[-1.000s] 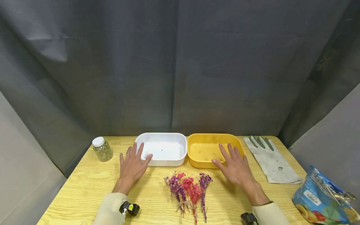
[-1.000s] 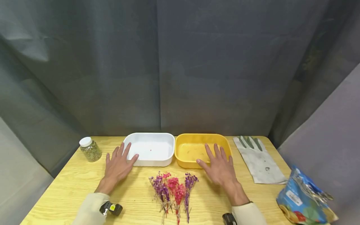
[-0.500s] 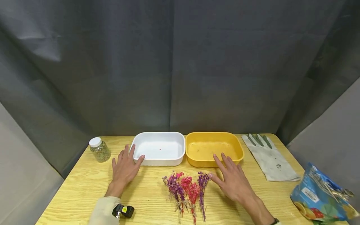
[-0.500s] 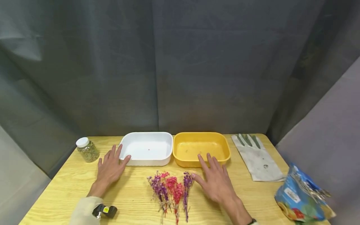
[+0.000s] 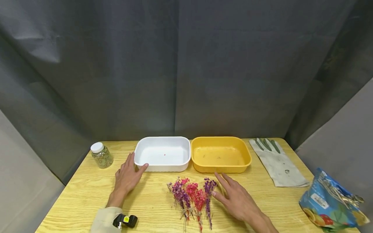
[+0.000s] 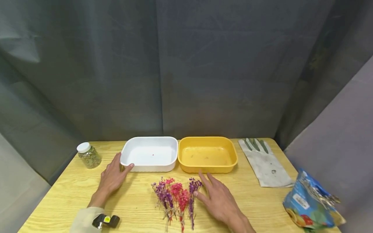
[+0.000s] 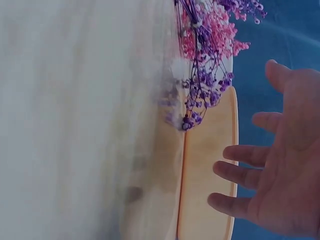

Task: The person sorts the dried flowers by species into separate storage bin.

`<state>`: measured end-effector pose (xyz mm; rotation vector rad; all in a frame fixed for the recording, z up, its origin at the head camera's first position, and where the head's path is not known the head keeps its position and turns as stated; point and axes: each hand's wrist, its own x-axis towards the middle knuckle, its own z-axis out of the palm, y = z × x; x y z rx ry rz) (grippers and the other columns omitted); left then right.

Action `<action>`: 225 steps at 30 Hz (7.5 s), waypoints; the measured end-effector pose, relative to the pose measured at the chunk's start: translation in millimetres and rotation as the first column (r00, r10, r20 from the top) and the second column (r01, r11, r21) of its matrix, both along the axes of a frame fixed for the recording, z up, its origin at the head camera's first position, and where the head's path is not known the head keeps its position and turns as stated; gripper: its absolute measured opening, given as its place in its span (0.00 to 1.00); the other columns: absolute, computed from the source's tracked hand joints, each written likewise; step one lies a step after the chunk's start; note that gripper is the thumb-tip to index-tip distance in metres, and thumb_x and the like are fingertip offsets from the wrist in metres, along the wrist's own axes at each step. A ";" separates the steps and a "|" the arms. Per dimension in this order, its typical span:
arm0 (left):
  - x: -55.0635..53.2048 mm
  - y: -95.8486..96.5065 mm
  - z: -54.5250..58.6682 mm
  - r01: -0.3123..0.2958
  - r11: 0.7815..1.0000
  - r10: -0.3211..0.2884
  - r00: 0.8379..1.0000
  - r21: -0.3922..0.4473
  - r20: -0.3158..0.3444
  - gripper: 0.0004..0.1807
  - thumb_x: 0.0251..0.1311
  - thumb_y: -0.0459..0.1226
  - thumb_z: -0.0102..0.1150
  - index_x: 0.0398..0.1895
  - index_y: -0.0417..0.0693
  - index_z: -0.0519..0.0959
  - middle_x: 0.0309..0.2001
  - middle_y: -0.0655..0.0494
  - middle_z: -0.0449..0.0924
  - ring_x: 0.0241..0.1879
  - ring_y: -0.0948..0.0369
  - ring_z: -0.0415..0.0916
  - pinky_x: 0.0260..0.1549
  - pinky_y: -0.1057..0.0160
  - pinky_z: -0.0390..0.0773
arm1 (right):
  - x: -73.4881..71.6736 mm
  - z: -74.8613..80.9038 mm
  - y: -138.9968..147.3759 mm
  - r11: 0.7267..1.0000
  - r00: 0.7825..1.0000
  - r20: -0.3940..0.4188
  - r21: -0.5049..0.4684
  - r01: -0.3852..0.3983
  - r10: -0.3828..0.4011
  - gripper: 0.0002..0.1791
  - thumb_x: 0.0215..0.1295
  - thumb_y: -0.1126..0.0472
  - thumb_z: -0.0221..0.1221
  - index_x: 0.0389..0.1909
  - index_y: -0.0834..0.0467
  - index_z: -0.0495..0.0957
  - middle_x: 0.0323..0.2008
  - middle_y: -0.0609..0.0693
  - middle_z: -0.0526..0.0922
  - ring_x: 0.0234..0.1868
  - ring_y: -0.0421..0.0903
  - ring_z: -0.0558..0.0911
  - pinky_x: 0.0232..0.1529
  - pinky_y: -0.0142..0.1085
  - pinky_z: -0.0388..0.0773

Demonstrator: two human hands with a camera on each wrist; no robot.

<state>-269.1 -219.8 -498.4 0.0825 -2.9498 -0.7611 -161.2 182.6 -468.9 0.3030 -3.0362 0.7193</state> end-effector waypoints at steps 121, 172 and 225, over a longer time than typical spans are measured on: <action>-3.2 -1.8 -18.9 0.005 0.900 0.027 0.997 0.437 -0.066 0.43 0.66 0.59 0.50 0.76 0.49 0.48 0.69 0.42 0.63 0.58 0.48 0.74 0.58 0.46 0.69 | -75.8 19.3 -36.8 0.735 0.981 0.193 -0.662 0.145 -0.020 0.12 0.65 0.61 0.60 0.47 0.60 0.76 0.27 0.51 0.75 0.28 0.46 0.73 0.26 0.32 0.68; -1.4 -0.7 -23.7 -0.008 0.919 0.047 0.995 0.394 -0.090 0.42 0.67 0.60 0.46 0.76 0.51 0.48 0.67 0.43 0.66 0.54 0.51 0.75 0.52 0.49 0.72 | -173.9 41.1 -121.9 0.898 0.960 0.276 -0.409 0.162 -0.047 0.16 0.65 0.54 0.61 0.50 0.55 0.77 0.37 0.53 0.79 0.37 0.48 0.76 0.38 0.36 0.76; -2.6 -0.7 -24.1 0.015 0.914 0.031 0.994 0.406 -0.106 0.42 0.67 0.60 0.46 0.76 0.50 0.48 0.67 0.43 0.66 0.54 0.52 0.76 0.50 0.53 0.72 | -69.1 16.7 -77.4 0.867 0.999 -0.017 -0.496 -0.045 0.041 0.13 0.63 0.63 0.62 0.48 0.49 0.78 0.37 0.45 0.80 0.38 0.40 0.77 0.40 0.34 0.75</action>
